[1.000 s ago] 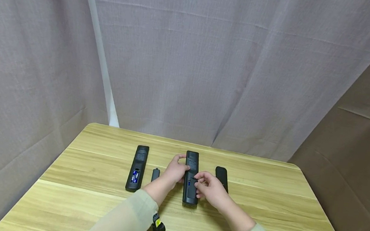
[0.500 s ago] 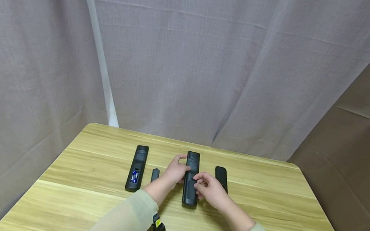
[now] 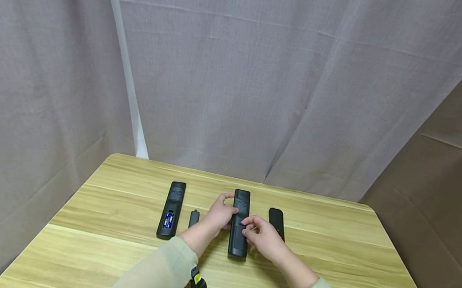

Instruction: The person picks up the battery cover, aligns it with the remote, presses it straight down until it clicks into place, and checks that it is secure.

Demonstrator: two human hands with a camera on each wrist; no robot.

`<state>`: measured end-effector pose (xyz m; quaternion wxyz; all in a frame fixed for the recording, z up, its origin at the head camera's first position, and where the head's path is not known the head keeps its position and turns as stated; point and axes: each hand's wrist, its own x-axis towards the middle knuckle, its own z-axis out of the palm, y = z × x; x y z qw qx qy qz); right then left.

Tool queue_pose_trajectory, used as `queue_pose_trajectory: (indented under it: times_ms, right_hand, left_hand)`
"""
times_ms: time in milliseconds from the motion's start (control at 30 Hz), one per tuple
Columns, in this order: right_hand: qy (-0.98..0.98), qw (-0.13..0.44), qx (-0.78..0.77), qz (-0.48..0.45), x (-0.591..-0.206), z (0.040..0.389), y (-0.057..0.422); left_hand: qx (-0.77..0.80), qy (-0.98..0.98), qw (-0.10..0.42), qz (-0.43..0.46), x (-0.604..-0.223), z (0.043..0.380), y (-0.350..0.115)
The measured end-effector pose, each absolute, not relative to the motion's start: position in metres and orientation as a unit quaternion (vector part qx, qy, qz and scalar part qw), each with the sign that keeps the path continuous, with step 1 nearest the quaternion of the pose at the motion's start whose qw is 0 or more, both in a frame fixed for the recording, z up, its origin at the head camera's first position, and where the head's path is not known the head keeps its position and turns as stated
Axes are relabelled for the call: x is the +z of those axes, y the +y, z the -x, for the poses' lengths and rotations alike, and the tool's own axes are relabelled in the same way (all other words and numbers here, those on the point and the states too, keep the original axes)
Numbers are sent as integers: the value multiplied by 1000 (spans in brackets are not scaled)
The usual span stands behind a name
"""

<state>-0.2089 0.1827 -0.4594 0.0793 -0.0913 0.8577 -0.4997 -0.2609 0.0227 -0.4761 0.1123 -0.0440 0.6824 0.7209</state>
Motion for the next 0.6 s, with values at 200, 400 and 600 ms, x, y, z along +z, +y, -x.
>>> queue_pose_trajectory:
  times_ms: [200, 400, 600]
  right_hand:
    - [860, 80, -496, 90, -459, 209, 183]
    - [863, 80, -491, 89, -460, 210, 185]
    - [861, 82, -495, 85, -461, 212, 185]
  left_hand:
    - [722, 681, 115, 46, -476, 261, 23]
    - [721, 683, 112, 46, -475, 261, 24]
    - [722, 681, 117, 43, -475, 261, 24]
